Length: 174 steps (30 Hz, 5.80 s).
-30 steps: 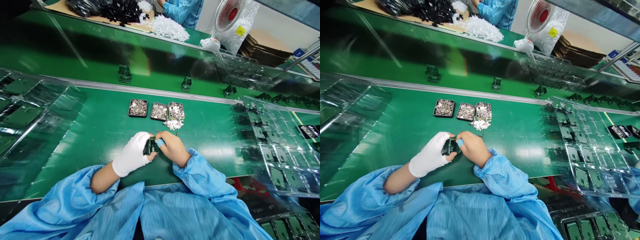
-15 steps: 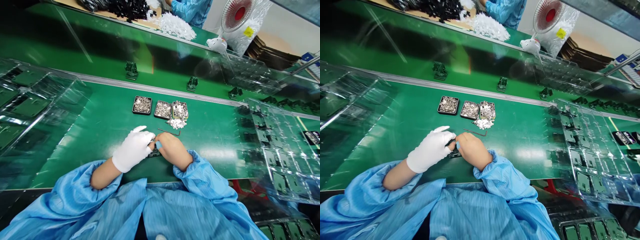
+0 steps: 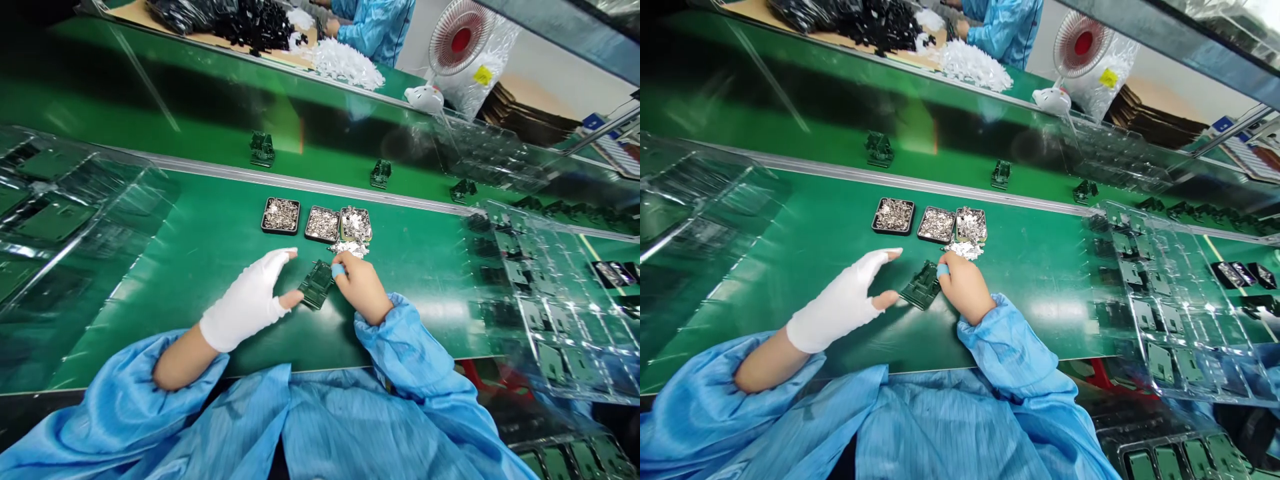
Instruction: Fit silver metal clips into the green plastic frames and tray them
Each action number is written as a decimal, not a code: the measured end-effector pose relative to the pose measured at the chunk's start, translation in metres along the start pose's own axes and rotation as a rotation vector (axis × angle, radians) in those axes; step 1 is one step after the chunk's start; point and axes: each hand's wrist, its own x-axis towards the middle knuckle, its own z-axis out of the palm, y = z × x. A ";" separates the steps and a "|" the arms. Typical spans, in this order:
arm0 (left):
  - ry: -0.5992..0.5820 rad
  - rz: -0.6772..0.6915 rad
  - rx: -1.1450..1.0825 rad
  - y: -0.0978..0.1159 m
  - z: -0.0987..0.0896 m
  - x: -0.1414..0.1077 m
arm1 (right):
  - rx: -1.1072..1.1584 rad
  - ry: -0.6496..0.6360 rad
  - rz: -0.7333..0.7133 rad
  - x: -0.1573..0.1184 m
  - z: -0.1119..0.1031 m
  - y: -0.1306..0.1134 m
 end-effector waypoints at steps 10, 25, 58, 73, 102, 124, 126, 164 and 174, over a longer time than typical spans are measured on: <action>-0.095 -0.027 -0.041 -0.011 0.004 -0.014 | -0.213 -0.070 -0.174 0.021 0.016 0.021; -0.108 -0.155 -0.039 -0.022 0.008 -0.014 | 0.079 -0.271 -0.289 0.007 0.019 0.023; -0.155 -0.077 0.062 -0.021 0.003 -0.013 | -0.126 -0.444 -0.200 0.001 0.009 0.005; 0.053 -0.036 -0.003 -0.022 0.004 -0.016 | 0.158 -0.098 -0.238 0.006 0.015 0.018; -0.024 0.056 0.040 -0.024 0.015 -0.016 | -0.183 -0.070 -0.035 0.013 -0.041 0.065; 0.238 0.209 0.138 -0.007 0.006 -0.004 | 0.244 0.067 -0.443 -0.010 0.011 -0.020; 0.213 0.164 0.074 -0.007 0.007 -0.005 | 0.235 0.085 -0.379 -0.010 0.010 -0.019; -0.050 -0.238 -0.565 -0.001 0.025 0.000 | 0.715 -0.051 -0.069 -0.009 0.026 -0.013; 0.070 -0.202 -0.400 0.005 0.023 -0.001 | 0.807 -0.119 -0.067 -0.004 0.030 -0.008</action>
